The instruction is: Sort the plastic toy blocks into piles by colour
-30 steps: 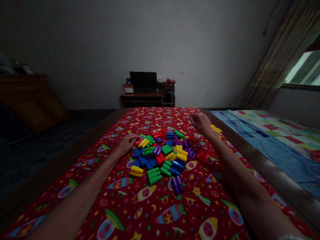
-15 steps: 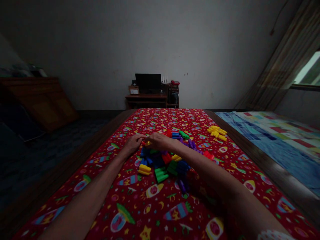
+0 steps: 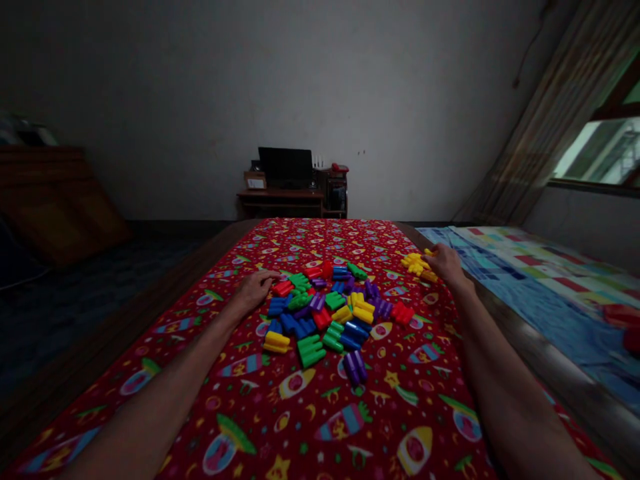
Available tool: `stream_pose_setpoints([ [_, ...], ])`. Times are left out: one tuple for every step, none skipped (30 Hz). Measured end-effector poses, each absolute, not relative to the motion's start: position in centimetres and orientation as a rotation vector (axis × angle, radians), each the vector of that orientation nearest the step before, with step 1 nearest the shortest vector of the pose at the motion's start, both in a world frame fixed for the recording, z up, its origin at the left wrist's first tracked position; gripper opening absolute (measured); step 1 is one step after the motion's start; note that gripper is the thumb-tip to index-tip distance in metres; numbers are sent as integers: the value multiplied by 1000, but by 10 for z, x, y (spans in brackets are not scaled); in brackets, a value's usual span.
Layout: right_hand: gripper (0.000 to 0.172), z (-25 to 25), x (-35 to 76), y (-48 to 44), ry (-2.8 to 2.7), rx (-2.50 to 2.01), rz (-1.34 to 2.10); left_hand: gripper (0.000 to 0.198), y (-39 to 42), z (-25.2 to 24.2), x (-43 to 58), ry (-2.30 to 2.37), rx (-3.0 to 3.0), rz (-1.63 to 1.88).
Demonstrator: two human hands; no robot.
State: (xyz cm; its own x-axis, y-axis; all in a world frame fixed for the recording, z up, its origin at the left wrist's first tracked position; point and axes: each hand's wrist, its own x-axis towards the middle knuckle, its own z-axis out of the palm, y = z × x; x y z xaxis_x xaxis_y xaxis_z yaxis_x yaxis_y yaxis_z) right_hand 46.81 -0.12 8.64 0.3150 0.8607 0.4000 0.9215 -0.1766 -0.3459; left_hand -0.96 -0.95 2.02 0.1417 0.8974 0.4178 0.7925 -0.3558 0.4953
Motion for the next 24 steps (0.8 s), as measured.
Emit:
stream_pose_setpoints([
  [34,82,474,0,-1574,-2079,-152,37,-10,20,-10,1682,2253,1010],
  [33,79,477,0,-1589,-2087,-147,37,-11,20,-10,1681,2255,1010],
  [32,76,478,1,-1608,-2092,-137,37,-11,21,-10,1682,2257,1009],
  [32,74,478,2,-1632,-2093,-123,37,-12,21,-9,1684,2256,1007],
  [31,73,478,3,-1651,-2095,-105,37,-12,22,-9,1687,2256,1004],
  [31,74,477,4,-1666,-2093,-90,37,-12,22,-8,1690,2254,1001],
  [31,77,475,5,-1677,-2085,-83,37,-12,23,-8,1691,2252,1000],
  [31,81,472,5,-1685,-2068,-86,37,-12,23,-8,1693,2250,1000],
  [30,88,467,5,-1691,-2042,-98,36,-12,23,-7,1693,2249,1001],
  [30,95,460,3,-1709,-2001,-112,36,-12,23,-7,1694,2249,1003],
  [28,104,451,1,-1738,-1947,-119,36,-12,24,-7,1693,2250,1004],
  [27,113,440,-3,-1789,-1884,-106,36,-12,23,-7,1692,2251,1007],
  [26,122,426,-8,-1855,-1811,-74,36,-12,23,-7,1688,2251,1008],
  [25,130,409,-15,-1952,-1733,-12,36,-12,23,-7,1684,2251,1009],
  [25,136,391,-24,-2077,-1653,80,37,-13,23,-6,1681,2251,1009],
  [25,140,373,-34,-2213,-1563,166,37,-13,23,-6,1678,2252,1008],
  [23,143,356,-44,-2390,-1504,275,38,-13,23,-6,1679,2253,1006],
  [20,142,340,-54,-2552,-1459,325,38,-13,22,-6,1682,2255,1001],
  [21,140,326,-64,-2681,-1443,295,38,-13,22,-6,1684,2256,1000],
  [24,136,314,-72,-2770,-1447,222,38,-13,22,-7,1686,2256,1005],
  [26,131,306,-78,-2818,-1462,120,38,-13,22,-7,1683,2256,1009],
  [27,126,300,-81,-2831,-1485,19,38,-13,21,-7,1679,2256,1015],
  [27,121,296,-83,-2828,-1505,-56,38,-13,21,-7,1677,2253,1022],
  [28,116,294,-83,-2828,-1520,-96,38,-12,21,-7,1676,2247,1028],
])
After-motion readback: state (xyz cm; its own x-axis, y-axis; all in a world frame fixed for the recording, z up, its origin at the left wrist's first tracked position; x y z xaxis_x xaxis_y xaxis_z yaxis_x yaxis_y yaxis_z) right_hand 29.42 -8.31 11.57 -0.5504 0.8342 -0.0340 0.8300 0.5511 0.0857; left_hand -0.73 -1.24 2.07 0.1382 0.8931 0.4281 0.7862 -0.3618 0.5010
